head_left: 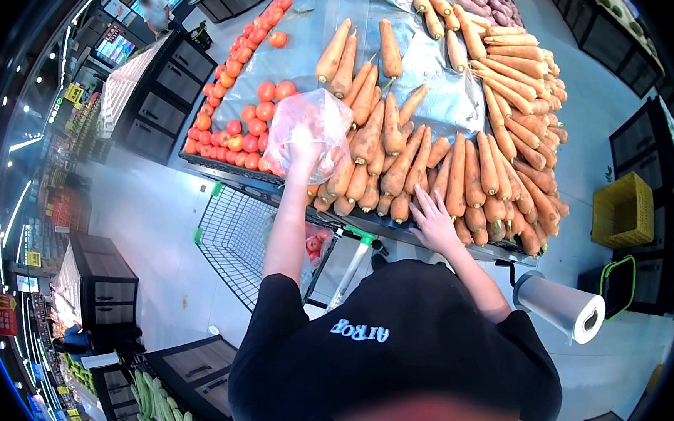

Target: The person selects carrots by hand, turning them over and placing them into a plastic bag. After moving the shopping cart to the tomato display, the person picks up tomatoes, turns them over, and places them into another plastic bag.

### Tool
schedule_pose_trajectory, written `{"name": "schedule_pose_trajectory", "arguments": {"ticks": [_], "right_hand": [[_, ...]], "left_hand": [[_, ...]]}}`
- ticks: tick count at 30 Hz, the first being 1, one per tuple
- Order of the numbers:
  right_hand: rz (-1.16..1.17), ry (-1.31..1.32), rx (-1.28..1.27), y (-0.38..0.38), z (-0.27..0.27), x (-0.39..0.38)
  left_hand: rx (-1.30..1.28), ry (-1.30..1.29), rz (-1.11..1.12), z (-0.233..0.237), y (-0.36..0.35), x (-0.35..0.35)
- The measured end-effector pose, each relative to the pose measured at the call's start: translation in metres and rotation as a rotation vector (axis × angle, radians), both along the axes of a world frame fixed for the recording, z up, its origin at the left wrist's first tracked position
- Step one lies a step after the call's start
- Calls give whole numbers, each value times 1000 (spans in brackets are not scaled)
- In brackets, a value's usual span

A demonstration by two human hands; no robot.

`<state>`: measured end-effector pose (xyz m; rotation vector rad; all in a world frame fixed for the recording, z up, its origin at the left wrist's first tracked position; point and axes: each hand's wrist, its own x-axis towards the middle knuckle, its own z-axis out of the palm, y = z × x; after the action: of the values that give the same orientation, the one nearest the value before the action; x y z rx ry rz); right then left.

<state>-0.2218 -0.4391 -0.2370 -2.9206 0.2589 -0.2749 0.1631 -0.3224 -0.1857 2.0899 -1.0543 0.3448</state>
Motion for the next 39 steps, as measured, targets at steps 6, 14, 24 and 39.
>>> {"name": "schedule_pose_trajectory", "arguments": {"ticks": [6,14,24,39], "right_hand": [[11,-11,5,0,2,-1],[31,-35,16,-2,1,-3],[76,-76,115,-6,5,-8],[-104,-319,633,18,140,0]], "left_hand": [[311,67,97,-55,-28,50],[115,89,10,59,-10,-22],[-332,214,-55,79,79,-69],[-58,-252,-684,82,34,-233]]}}
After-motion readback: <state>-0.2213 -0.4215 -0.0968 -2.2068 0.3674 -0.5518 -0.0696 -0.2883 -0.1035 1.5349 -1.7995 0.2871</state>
